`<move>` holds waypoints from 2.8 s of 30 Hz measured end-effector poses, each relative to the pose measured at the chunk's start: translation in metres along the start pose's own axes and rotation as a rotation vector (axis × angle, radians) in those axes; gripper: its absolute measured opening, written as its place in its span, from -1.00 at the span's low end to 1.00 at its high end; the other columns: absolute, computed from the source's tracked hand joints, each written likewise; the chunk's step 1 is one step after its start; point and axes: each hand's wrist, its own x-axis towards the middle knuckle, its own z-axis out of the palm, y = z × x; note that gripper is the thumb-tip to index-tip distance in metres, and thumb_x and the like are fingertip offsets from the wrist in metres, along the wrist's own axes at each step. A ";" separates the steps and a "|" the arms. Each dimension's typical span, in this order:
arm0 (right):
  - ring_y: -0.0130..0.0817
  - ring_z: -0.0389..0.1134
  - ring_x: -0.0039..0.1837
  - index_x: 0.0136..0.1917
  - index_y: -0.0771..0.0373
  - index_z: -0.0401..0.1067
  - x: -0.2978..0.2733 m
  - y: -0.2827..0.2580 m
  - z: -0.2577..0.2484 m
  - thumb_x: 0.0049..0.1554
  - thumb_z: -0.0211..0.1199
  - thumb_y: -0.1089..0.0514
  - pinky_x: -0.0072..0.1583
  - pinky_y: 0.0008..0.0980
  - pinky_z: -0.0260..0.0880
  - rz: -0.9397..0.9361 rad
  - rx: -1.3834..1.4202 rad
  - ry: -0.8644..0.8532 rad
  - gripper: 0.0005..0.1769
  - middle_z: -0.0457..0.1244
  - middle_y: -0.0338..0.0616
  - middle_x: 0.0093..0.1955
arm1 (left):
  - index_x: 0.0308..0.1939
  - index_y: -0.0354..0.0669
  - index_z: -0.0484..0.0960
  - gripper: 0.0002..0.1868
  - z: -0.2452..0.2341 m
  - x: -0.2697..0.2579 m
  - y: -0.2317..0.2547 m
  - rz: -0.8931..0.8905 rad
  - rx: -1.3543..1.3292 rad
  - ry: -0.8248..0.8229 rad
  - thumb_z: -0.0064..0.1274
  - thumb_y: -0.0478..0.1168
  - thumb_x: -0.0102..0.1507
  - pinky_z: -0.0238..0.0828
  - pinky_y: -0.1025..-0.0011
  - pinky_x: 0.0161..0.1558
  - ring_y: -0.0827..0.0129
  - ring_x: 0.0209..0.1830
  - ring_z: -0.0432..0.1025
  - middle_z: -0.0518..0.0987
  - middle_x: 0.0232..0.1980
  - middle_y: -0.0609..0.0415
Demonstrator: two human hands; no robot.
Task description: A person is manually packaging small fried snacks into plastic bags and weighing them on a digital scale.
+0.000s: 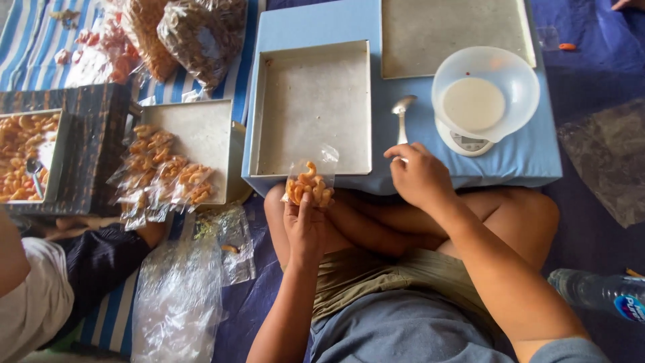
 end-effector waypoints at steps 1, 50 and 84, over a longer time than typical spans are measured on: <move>-0.01 0.44 0.10 0.13 -0.16 0.53 0.002 0.001 -0.001 0.25 0.06 -0.05 0.14 0.01 0.45 0.006 0.137 0.062 -0.73 0.35 -0.19 0.02 | 0.20 -0.29 0.42 -0.73 -0.002 0.005 0.004 0.033 0.013 0.000 -0.03 -0.34 0.42 0.65 0.10 -0.07 -0.07 -0.07 0.63 0.61 0.04 -0.24; -0.33 0.33 -0.31 0.07 0.44 0.51 -0.011 -0.064 -0.068 0.37 0.00 0.19 -0.21 -0.39 0.45 -0.991 0.318 0.714 -0.68 0.29 -0.18 -0.29 | 0.40 -0.30 0.30 -0.45 0.018 0.029 0.028 0.105 0.553 -0.204 0.13 -0.28 0.37 0.55 0.25 0.07 0.37 -0.03 0.51 0.62 -0.03 -0.12; -0.32 0.27 -0.38 0.02 0.39 0.47 0.005 -0.075 -0.050 0.42 -0.11 0.23 -0.33 -0.41 0.35 -0.684 0.591 0.432 -0.66 0.28 -0.07 -0.37 | 0.46 -0.29 0.12 -0.43 0.020 0.049 0.031 -0.031 0.431 -0.178 -0.01 -0.25 0.43 0.71 0.23 -0.20 0.11 -0.15 0.64 0.61 0.06 -0.35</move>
